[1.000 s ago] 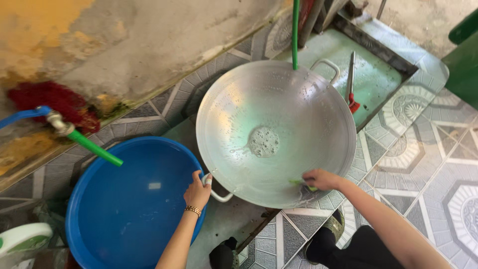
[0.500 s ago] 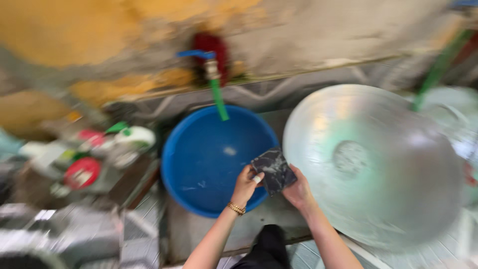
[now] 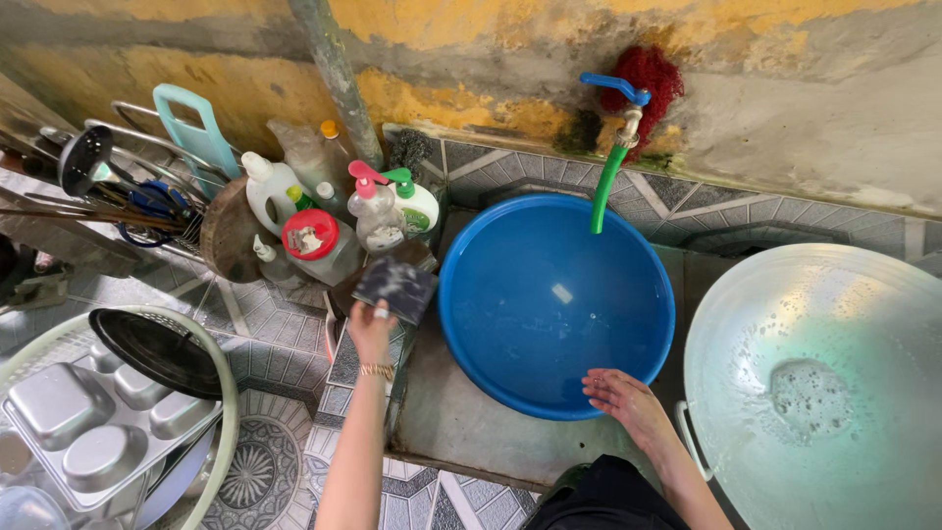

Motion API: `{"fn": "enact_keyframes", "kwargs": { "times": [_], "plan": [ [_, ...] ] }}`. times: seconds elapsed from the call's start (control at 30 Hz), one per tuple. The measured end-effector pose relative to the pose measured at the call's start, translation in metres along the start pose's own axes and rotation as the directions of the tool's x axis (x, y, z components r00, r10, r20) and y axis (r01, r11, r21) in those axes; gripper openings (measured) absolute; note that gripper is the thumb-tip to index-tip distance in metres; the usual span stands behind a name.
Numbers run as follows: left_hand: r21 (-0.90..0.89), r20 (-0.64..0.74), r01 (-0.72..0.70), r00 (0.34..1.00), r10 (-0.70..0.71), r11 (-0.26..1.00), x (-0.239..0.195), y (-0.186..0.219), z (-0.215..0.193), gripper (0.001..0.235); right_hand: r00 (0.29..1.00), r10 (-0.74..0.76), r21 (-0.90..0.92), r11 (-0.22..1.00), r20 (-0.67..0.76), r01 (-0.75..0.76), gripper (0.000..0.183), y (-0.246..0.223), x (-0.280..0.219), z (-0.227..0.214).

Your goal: The person scrubs the inside of a pot and a large wok using a sponge and water at a floor-level tap, and places a lid on a plastic container of food.

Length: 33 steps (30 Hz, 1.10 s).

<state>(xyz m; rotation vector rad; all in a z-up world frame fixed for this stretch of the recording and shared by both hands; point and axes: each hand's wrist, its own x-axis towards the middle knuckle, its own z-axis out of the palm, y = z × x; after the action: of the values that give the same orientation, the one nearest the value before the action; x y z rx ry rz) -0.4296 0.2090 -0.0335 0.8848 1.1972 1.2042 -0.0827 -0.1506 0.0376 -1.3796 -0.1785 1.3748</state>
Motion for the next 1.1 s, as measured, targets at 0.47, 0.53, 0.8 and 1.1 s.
{"fn": "enact_keyframes", "kwargs": {
  "times": [0.47,0.53,0.8,1.1],
  "plan": [
    [0.363,0.219,-0.087,0.976,0.006,0.928,-0.070,-0.098,0.126,0.024,0.986,-0.166,0.376,0.913,-0.010,0.158,0.028,0.062,0.027,-0.034],
    [0.327,-0.012,-0.071,0.997,0.079,0.942,-0.063,-0.113,0.155,0.029,0.988,-0.143,0.373,0.915,-0.061,0.156,0.029,0.057,0.025,-0.028],
    [0.452,0.853,0.311,0.124,-0.507,0.836,-0.225,-0.124,0.356,0.052,0.804,-0.213,0.406,0.774,-0.555,0.485,0.031,0.041,0.053,-0.119],
    [0.590,0.256,-0.279,0.955,0.152,0.757,-0.081,-0.094,0.206,0.041,0.713,-0.130,0.201,0.911,-0.689,0.361,0.045,0.021,-0.011,-0.199]
  ]
}}
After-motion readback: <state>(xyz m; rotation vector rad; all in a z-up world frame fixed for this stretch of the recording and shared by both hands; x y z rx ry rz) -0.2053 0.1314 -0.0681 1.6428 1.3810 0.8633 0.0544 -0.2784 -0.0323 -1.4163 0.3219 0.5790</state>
